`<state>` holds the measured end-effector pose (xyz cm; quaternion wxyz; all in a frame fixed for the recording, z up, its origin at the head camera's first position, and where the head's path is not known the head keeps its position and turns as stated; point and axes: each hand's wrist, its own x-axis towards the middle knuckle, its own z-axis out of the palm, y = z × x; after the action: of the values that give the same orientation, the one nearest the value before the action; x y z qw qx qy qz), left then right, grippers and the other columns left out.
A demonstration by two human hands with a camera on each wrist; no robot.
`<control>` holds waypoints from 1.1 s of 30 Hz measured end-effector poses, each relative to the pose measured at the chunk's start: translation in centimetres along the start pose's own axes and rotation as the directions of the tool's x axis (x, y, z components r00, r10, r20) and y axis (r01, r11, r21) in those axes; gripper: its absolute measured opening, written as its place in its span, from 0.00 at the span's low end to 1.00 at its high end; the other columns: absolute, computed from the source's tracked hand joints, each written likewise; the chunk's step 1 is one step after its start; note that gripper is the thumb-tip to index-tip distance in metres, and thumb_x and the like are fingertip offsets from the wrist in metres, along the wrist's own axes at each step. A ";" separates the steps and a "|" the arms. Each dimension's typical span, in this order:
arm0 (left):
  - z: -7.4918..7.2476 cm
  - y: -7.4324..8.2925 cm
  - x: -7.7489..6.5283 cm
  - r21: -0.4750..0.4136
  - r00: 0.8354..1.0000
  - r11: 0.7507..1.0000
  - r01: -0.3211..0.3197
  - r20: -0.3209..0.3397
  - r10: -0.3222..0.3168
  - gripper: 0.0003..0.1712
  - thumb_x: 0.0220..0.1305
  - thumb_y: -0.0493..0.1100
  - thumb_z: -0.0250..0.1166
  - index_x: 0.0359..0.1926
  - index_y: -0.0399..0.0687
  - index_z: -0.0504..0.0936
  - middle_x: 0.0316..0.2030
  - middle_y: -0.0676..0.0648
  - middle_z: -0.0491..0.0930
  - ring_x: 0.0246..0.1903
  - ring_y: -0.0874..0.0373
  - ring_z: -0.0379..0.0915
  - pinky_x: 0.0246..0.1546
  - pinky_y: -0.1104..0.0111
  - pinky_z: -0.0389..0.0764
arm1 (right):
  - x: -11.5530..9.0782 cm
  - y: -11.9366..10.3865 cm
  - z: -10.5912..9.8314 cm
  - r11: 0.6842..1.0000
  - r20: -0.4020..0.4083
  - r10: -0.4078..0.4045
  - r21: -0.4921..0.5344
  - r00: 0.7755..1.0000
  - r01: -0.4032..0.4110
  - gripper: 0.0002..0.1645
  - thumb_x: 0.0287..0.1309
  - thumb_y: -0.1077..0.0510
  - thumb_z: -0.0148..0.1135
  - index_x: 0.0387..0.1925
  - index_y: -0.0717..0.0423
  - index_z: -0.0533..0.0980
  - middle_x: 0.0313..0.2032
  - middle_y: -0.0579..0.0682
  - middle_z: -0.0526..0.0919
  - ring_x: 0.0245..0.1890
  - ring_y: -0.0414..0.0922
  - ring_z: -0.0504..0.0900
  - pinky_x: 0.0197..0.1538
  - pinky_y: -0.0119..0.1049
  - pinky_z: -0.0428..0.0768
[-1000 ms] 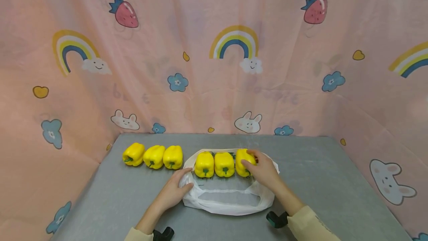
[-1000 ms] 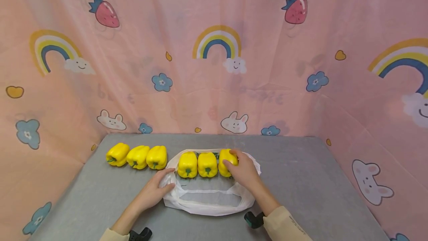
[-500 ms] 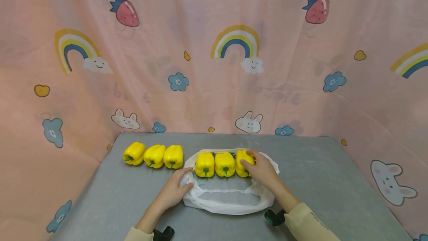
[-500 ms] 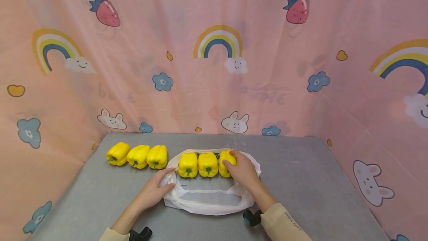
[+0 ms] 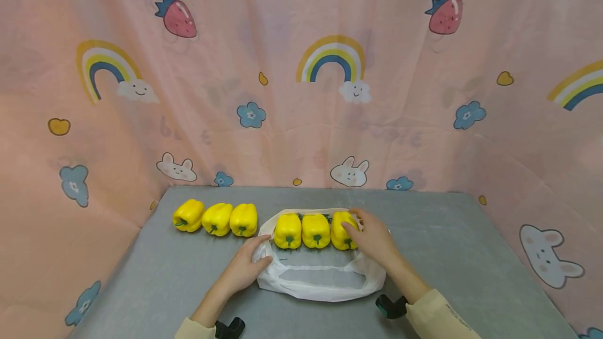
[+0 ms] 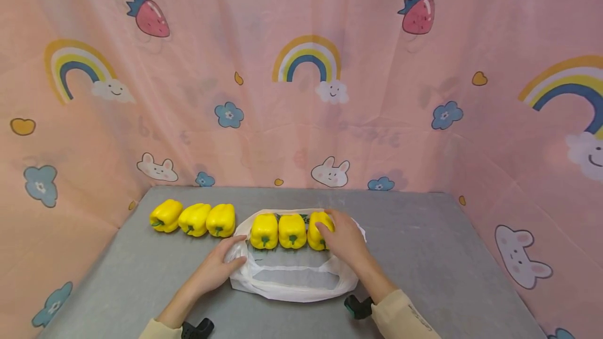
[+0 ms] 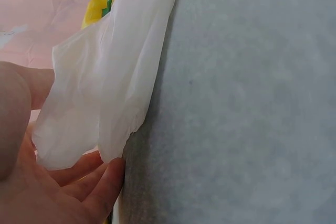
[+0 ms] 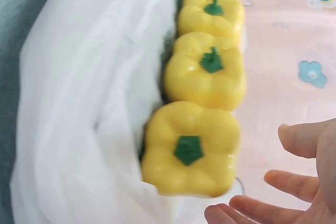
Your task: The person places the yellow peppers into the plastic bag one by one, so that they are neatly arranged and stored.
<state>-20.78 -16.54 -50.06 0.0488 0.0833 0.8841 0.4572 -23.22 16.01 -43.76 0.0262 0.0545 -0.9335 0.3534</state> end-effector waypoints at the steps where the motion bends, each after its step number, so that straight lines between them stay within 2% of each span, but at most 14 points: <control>1: 0.0 0.0 0.0 0.001 1.000 1.000 0.001 0.000 -0.001 0.30 0.70 0.47 0.65 0.70 0.52 0.73 0.71 0.40 0.66 0.72 0.38 0.58 0.68 0.35 0.58 | -0.1 -0.1 -0.2 1.000 -0.007 -0.011 0.007 1.000 0.011 0.32 0.71 0.47 0.59 0.68 0.62 0.71 0.63 0.66 0.75 0.59 0.63 0.77 0.57 0.59 0.79; 9: -0.1 -0.1 0.0 -0.010 1.000 1.000 -0.004 0.000 0.004 0.30 0.70 0.47 0.65 0.70 0.52 0.72 0.71 0.40 0.66 0.72 0.38 0.58 0.68 0.35 0.57 | -0.7 -0.3 -2.1 0.995 -0.051 -0.048 0.088 0.998 0.053 0.28 0.72 0.51 0.59 0.65 0.65 0.72 0.61 0.65 0.77 0.57 0.60 0.77 0.60 0.56 0.78; 15: -0.2 -0.1 0.0 -0.017 1.000 1.000 -0.012 -0.007 0.012 0.30 0.70 0.47 0.65 0.71 0.52 0.72 0.71 0.40 0.66 0.72 0.38 0.58 0.68 0.36 0.57 | -1.4 0.2 -3.4 0.983 -0.120 -0.124 0.119 0.985 0.138 0.26 0.72 0.55 0.61 0.63 0.67 0.73 0.60 0.65 0.78 0.55 0.60 0.79 0.59 0.56 0.78; 20: -0.2 0.0 0.0 -0.019 1.000 0.999 -0.030 -0.004 0.030 0.29 0.70 0.46 0.64 0.70 0.50 0.72 0.71 0.39 0.66 0.71 0.38 0.58 0.68 0.36 0.58 | -2.2 1.3 -4.1 0.974 -0.187 -0.168 0.120 0.968 0.192 0.24 0.71 0.56 0.62 0.62 0.66 0.74 0.58 0.64 0.80 0.54 0.60 0.80 0.58 0.58 0.78; 25: -0.3 0.0 0.0 -0.012 1.000 1.000 -0.028 -0.001 0.028 0.29 0.70 0.46 0.65 0.70 0.50 0.72 0.70 0.40 0.66 0.72 0.38 0.58 0.68 0.37 0.58 | -2.7 3.2 -4.5 0.974 -0.228 -0.171 0.110 0.958 0.200 0.25 0.71 0.55 0.62 0.62 0.65 0.75 0.58 0.63 0.79 0.55 0.60 0.78 0.59 0.59 0.76; 29: -0.3 -0.1 0.0 -0.006 1.000 1.000 -0.024 -0.003 0.024 0.29 0.71 0.46 0.65 0.71 0.51 0.72 0.71 0.40 0.66 0.72 0.39 0.58 0.68 0.37 0.58 | -2.7 4.7 -4.5 0.976 -0.220 -0.162 0.105 0.962 0.189 0.25 0.71 0.55 0.63 0.63 0.66 0.74 0.58 0.65 0.78 0.57 0.63 0.76 0.60 0.61 0.74; 33: -0.2 -0.1 0.0 -0.008 1.000 1.000 -0.024 -0.006 0.024 0.29 0.71 0.46 0.64 0.70 0.51 0.72 0.71 0.40 0.66 0.72 0.38 0.58 0.68 0.37 0.58 | -2.6 6.1 -4.3 0.984 -0.148 -0.136 0.096 0.980 0.151 0.28 0.70 0.53 0.64 0.64 0.66 0.73 0.61 0.66 0.75 0.60 0.64 0.74 0.61 0.63 0.74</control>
<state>-20.87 -16.81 -50.04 0.0410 0.0922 0.8813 0.4617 -21.36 23.59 -44.78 0.1147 0.0978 -0.9028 0.4027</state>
